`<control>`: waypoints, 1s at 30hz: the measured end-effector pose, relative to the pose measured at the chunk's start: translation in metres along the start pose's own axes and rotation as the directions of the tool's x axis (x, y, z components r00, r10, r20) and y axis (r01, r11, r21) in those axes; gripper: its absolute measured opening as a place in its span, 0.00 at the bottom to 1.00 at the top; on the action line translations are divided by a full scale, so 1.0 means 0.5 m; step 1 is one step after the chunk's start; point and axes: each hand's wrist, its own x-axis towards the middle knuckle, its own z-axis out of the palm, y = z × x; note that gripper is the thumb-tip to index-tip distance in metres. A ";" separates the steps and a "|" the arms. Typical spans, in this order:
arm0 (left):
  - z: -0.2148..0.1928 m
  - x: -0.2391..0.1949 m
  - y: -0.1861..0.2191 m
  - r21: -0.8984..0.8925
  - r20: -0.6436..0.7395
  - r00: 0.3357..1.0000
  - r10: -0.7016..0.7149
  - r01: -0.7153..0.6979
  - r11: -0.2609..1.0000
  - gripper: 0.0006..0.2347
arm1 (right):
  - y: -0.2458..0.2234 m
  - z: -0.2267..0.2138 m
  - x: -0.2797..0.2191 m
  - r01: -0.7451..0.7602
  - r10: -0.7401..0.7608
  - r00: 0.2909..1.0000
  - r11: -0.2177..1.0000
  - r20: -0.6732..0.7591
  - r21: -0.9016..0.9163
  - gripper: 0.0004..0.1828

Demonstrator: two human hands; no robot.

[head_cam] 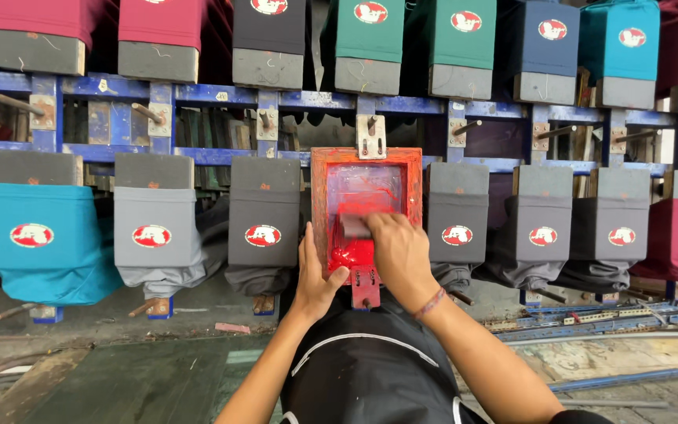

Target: The person uses a squeegee to apply red ink through a screen printing frame onto a series of garments mounted on a rack. The garments are processed one at a time as the person moves along the rack, applying ink to each item in sequence.

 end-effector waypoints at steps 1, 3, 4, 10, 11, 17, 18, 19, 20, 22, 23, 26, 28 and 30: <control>-0.003 -0.004 0.005 0.005 0.004 1.000 -0.002 0.002 1.000 0.56 | -0.010 -0.015 -0.013 -0.005 0.005 1.000 1.000 0.001 0.004 0.16; -0.009 -0.003 0.015 -0.007 0.035 0.999 -0.014 0.014 1.000 0.60 | -0.027 -0.043 -0.034 0.008 -0.009 1.000 0.999 0.005 0.040 0.19; -0.010 0.000 0.023 -0.008 0.045 0.999 -0.007 0.007 1.000 0.60 | -0.028 -0.048 -0.057 -0.001 0.001 1.000 0.999 0.002 0.033 0.19; -0.004 -0.002 0.033 0.033 0.011 0.999 -0.040 0.039 0.999 0.63 | -0.012 -0.074 -0.102 0.017 -0.043 0.979 0.991 0.199 0.134 0.19; -0.006 -0.001 0.036 0.023 0.013 0.999 -0.051 0.051 0.998 0.63 | -0.008 -0.117 -0.088 -0.031 -0.030 0.974 0.963 0.223 0.267 0.38; -0.009 0.002 0.039 -0.026 0.002 0.999 -0.042 0.042 0.999 0.64 | 0.092 -0.006 -0.109 -0.304 0.169 0.951 0.342 0.260 0.889 0.76; -0.005 0.002 0.040 -0.053 -0.010 1.000 -0.024 0.023 0.998 0.64 | 0.113 0.057 -0.129 -0.341 0.149 0.937 0.186 0.317 0.921 0.72; -0.005 0.010 0.038 -0.052 -0.008 1.000 -0.020 0.020 0.998 0.64 | 0.104 0.070 -0.120 -0.339 0.151 0.937 0.186 0.314 0.922 0.72; 0.000 0.006 0.034 -0.053 -0.052 0.999 -0.007 0.004 0.999 0.63 | 0.097 0.080 -0.118 -0.243 0.213 0.953 0.116 0.215 0.963 0.72; 0.006 -0.023 0.068 -0.053 -0.106 0.994 0.001 -0.007 0.999 0.62 | 0.088 0.060 -0.130 -0.139 0.270 0.955 0.047 0.122 0.989 0.72; 0.008 -0.049 0.108 -0.044 -0.116 0.993 -0.015 0.010 0.999 0.63 | 0.088 0.028 -0.142 -0.154 0.275 0.952 0.041 0.137 0.987 0.73; 0.045 -0.045 0.184 -0.021 -0.091 0.996 -0.015 0.013 1.000 0.63 | 0.146 -0.019 -0.158 -0.212 0.345 0.916 -0.018 0.205 0.977 0.75; 0.097 -0.046 0.211 -0.012 -0.051 0.998 -0.043 0.042 0.999 0.64 | 0.190 -0.031 -0.206 -0.291 0.398 0.867 -0.087 0.301 0.953 0.74; 0.161 -0.022 0.251 0.000 0.002 0.990 -0.144 0.144 0.990 0.60 | 0.244 -0.038 -0.228 -0.396 0.492 0.765 -0.149 0.416 0.906 0.63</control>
